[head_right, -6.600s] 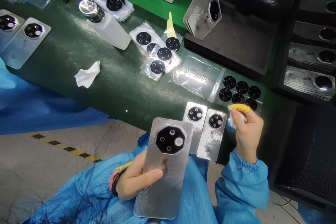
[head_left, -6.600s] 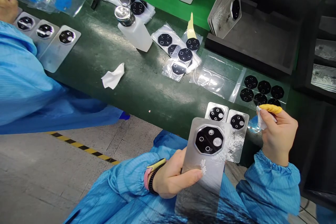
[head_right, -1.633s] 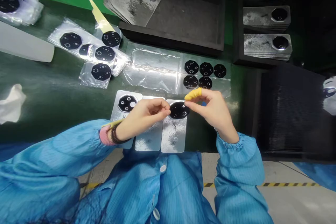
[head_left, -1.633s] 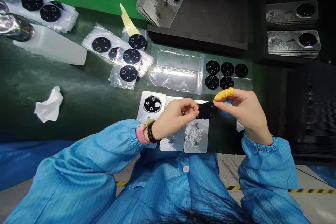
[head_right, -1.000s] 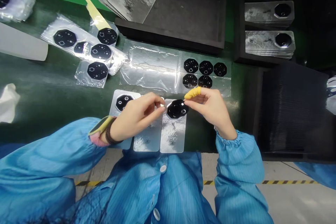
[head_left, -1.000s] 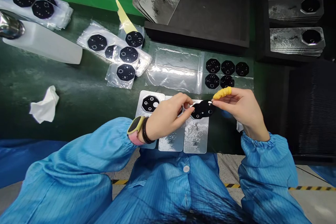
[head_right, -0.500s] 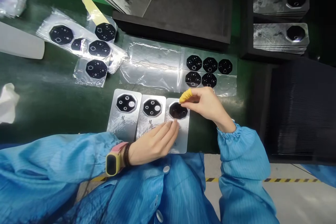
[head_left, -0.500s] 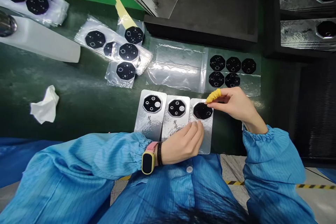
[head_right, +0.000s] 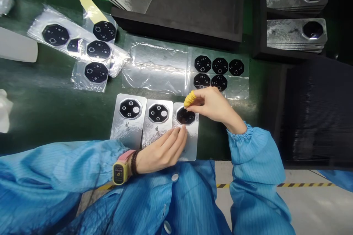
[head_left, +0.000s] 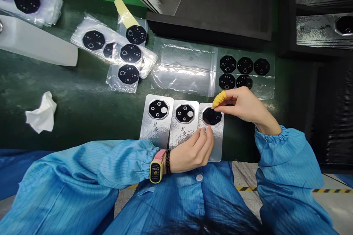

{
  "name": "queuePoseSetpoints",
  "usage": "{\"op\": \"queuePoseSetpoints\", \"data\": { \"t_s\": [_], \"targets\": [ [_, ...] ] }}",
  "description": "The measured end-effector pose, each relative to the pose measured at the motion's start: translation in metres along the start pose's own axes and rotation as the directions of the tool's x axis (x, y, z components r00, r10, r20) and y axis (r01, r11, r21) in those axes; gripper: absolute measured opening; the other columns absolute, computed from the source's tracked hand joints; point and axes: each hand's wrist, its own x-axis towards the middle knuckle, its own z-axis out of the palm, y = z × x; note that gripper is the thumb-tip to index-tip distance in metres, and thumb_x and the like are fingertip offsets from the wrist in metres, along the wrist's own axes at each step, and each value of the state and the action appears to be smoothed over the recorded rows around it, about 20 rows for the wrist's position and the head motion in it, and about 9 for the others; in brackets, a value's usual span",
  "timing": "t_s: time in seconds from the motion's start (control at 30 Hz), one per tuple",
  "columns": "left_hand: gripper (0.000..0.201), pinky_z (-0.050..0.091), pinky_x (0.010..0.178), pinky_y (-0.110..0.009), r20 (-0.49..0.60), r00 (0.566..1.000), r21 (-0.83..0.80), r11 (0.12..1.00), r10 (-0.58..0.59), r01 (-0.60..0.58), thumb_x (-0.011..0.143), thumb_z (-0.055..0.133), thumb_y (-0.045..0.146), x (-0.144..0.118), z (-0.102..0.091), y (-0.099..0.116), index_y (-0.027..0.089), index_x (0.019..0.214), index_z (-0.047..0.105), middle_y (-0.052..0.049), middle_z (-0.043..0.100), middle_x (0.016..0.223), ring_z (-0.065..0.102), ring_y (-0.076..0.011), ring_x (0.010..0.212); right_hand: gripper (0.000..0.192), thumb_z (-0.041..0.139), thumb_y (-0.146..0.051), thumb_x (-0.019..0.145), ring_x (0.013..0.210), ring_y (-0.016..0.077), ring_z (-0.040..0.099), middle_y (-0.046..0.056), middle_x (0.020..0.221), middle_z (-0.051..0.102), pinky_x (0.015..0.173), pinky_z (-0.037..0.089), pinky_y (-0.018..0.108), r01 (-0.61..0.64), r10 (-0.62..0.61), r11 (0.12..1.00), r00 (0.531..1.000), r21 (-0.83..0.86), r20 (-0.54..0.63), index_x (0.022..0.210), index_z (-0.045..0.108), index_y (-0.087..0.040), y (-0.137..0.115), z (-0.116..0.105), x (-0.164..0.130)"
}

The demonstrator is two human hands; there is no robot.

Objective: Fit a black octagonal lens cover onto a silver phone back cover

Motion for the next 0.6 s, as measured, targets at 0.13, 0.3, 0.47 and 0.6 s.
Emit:
{"op": "queuePoseSetpoints", "data": {
  "t_s": [0.13, 0.3, 0.47, 0.6],
  "targets": [
    [0.031, 0.057, 0.079, -0.032, -0.008, 1.000, 0.014, 1.000, -0.008, 0.008, 0.091, 0.040, 0.009, 0.0008, -0.0001, -0.0004, -0.003, 0.103, 0.066, -0.019, 0.074, 0.101, 0.070, -0.0216, 0.085, 0.002, 0.069, -0.023, 0.064, 0.067, 0.0157, 0.068, 0.000, 0.071, 0.073, 0.071, 0.057, 0.032, -0.004, 0.004, 1.000, 1.000, -0.020, 0.006, 0.064, 0.069, -0.021, -0.0005, 0.0001, 0.0006],
    [0.030, 0.058, 0.076, -0.030, -0.022, 1.000, 0.002, 1.000, -0.013, 0.013, 0.090, 0.042, 0.010, 0.0015, 0.0007, -0.0009, -0.004, 0.102, 0.066, -0.017, 0.074, 0.098, 0.071, -0.0213, 0.083, 0.003, 0.069, -0.023, 0.065, 0.067, 0.0150, 0.067, 0.000, 0.071, 0.072, 0.070, 0.056, 0.031, -0.004, 0.004, 1.000, 1.000, 0.007, 0.008, 0.065, 0.069, -0.021, -0.0002, -0.0007, 0.0002],
    [0.028, 0.058, 0.076, -0.031, -0.028, 1.000, -0.001, 1.000, -0.014, 0.014, 0.091, 0.044, 0.010, 0.0009, 0.0012, -0.0003, -0.004, 0.101, 0.066, -0.019, 0.074, 0.098, 0.071, -0.0209, 0.082, 0.003, 0.068, -0.023, 0.066, 0.067, 0.0147, 0.067, 0.000, 0.071, 0.072, 0.071, 0.056, 0.031, 0.018, -0.018, 0.999, 1.000, -0.027, 0.007, 0.066, 0.068, -0.020, -0.0001, -0.0002, 0.0000],
    [0.030, 0.058, 0.078, -0.030, -0.026, 1.000, 0.020, 1.000, -0.018, 0.019, 0.091, 0.041, 0.008, 0.0008, 0.0010, -0.0004, -0.002, 0.101, 0.067, -0.017, 0.074, 0.099, 0.071, -0.0200, 0.083, 0.004, 0.067, -0.024, 0.067, 0.067, 0.0156, 0.067, 0.001, 0.072, 0.072, 0.070, 0.056, 0.031, 0.010, -0.009, 0.999, 1.000, -0.050, 0.009, 0.066, 0.068, -0.020, -0.0001, 0.0008, -0.0002]
  ]
}}
